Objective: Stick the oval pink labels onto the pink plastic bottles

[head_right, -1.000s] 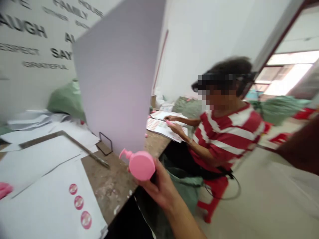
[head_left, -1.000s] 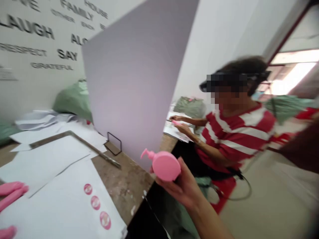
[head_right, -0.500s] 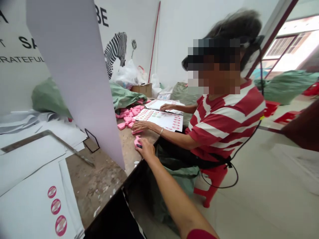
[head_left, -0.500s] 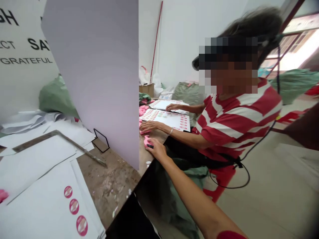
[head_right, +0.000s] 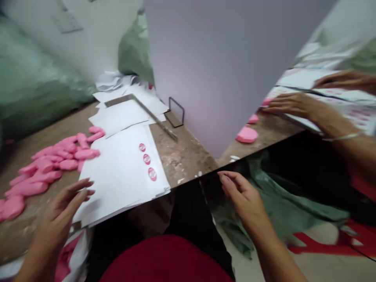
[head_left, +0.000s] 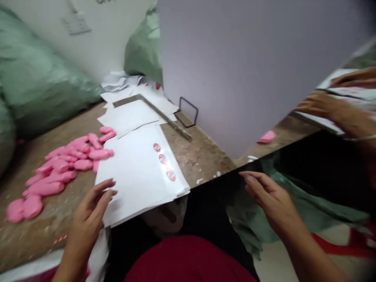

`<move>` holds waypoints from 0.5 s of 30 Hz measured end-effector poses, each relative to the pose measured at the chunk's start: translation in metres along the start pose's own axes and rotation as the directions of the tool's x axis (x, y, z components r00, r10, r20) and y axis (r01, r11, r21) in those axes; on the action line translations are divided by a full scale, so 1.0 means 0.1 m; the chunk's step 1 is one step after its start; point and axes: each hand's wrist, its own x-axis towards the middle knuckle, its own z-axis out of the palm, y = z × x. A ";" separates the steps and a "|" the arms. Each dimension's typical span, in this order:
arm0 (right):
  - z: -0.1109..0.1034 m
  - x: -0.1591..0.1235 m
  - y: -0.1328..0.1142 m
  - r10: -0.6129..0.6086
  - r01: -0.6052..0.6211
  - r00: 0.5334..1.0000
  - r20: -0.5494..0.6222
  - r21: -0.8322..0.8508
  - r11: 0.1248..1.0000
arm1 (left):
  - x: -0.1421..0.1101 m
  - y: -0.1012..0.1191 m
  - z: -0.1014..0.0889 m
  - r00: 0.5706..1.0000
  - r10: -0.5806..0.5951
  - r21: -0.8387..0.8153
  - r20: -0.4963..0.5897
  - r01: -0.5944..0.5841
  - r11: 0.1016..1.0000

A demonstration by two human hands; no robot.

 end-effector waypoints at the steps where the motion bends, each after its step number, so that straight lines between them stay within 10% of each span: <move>1: 0.12 -0.04 -0.09 0.007 -0.008 0.999 0.049 0.014 1.000 | 0.04 0.00 0.01 0.999 0.028 -0.012 -0.030 -0.029 1.000; 5: 0.61 -0.05 -0.44 -0.097 0.115 0.974 0.205 -0.077 0.990 | 0.33 -0.16 -0.06 0.975 0.175 0.179 -0.140 -0.149 0.972; 10: 1.07 0.09 -0.49 -0.159 0.255 0.909 0.384 -0.214 0.943 | 0.83 -0.45 -0.53 0.930 0.146 0.401 -0.336 0.001 0.916; 15: 1.18 0.22 -0.20 -0.096 0.199 0.916 0.390 -0.233 0.952 | 1.41 -0.49 -0.67 0.968 0.145 0.599 -0.204 0.006 0.801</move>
